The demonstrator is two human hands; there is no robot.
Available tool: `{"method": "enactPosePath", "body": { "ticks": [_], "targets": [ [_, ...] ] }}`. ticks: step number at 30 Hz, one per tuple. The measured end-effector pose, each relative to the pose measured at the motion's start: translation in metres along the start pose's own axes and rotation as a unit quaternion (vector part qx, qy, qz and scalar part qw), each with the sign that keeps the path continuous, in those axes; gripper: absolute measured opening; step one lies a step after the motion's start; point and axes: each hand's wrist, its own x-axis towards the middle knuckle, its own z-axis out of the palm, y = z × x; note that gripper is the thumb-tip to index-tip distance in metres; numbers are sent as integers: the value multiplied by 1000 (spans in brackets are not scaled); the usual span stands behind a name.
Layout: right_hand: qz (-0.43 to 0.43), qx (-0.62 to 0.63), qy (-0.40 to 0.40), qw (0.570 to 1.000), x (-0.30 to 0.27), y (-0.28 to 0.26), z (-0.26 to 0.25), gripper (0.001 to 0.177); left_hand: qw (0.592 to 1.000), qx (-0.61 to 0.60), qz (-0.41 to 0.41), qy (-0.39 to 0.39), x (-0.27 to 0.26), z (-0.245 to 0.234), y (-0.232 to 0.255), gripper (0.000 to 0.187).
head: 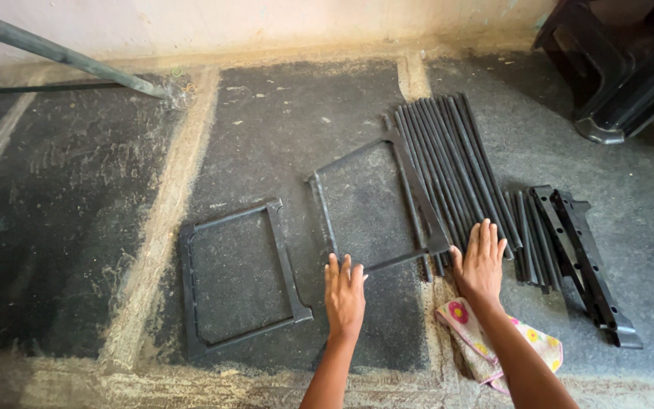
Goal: The person assembles metal frame parts by inserting rods into rectangular frames and connecting them together. They handle multiple rods and frame pieces, aligning and joining them by hand on the floor.
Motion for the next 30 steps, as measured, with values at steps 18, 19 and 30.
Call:
{"method": "enactPosePath", "body": {
  "ticks": [18,19,30],
  "targets": [
    [-396,-1,-94,913,12,-27,-24,60,999,-35,-24,2,4,-5,3,20],
    [-369,-23,-119,922,12,-29,-23,56,999,-35,-22,-1,4,-6,3,21],
    [-62,-10,-9,998,-6,-27,-29,60,998,14,55,-25,3,1,3,27]
  ]
}}
